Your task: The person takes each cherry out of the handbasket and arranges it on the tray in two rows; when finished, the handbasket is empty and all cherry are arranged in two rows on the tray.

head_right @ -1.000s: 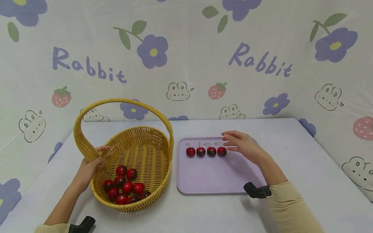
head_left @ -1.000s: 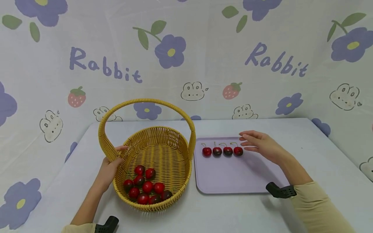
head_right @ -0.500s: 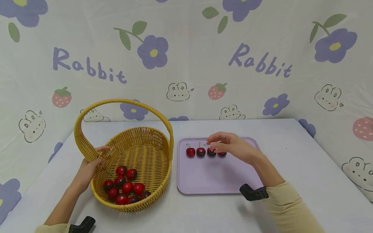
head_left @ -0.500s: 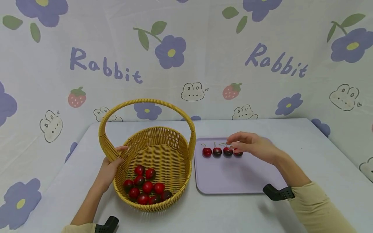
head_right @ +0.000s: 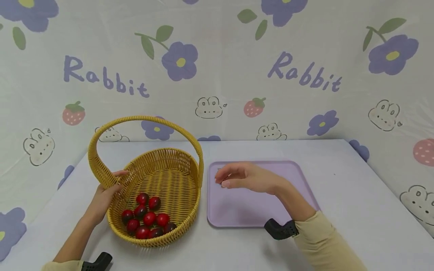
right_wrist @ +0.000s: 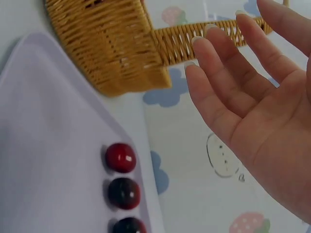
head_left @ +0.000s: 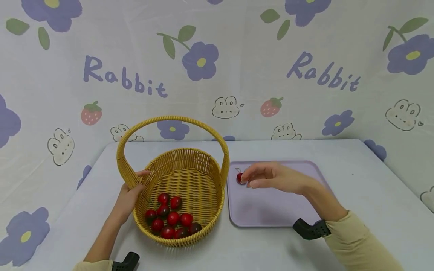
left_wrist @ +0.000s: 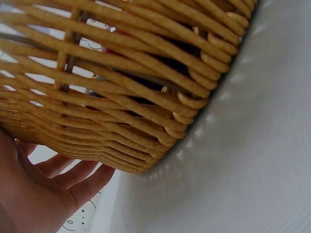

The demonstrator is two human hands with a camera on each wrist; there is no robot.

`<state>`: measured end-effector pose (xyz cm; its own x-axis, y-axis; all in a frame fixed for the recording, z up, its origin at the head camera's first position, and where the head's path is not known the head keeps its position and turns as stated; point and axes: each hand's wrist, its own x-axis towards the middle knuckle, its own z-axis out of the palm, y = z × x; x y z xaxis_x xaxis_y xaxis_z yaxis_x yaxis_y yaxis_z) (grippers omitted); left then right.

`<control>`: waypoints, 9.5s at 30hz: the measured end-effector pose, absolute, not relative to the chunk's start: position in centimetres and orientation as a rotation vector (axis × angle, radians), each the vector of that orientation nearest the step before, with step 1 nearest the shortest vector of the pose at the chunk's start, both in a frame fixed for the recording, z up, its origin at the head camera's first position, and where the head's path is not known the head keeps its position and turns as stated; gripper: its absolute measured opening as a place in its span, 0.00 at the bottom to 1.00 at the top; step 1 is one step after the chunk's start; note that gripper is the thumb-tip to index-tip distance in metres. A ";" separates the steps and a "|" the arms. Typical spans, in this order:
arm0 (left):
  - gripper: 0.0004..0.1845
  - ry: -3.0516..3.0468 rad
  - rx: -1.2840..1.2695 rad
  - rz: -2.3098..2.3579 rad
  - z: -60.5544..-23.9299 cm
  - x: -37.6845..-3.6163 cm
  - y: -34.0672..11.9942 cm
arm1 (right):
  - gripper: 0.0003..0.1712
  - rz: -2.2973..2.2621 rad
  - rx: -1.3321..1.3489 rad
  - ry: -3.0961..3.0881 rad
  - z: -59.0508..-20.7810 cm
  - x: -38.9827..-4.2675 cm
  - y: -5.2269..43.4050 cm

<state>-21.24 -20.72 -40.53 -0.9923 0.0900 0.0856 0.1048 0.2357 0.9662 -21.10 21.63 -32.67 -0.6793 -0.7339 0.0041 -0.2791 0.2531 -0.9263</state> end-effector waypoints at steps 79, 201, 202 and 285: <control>0.23 -2.409 -0.156 -1.966 -40.8 -21.3 -20.9 | 0.11 -0.666 -0.963 2.233 -35.0 -23.5 4.9; 0.23 -2.456 -0.153 -1.938 -40.3 -21.0 -20.6 | 0.31 -1.951 -0.129 2.350 -33.4 -22.4 27.6; 0.23 -2.456 -0.153 -1.938 -40.3 -21.0 -20.6 | 0.33 -1.914 -0.107 2.373 -33.6 -22.5 27.9; 0.24 -2.470 -0.186 -1.908 -40.2 -20.8 -20.4 | 0.30 -1.756 -0.164 2.474 -32.1 -21.2 26.9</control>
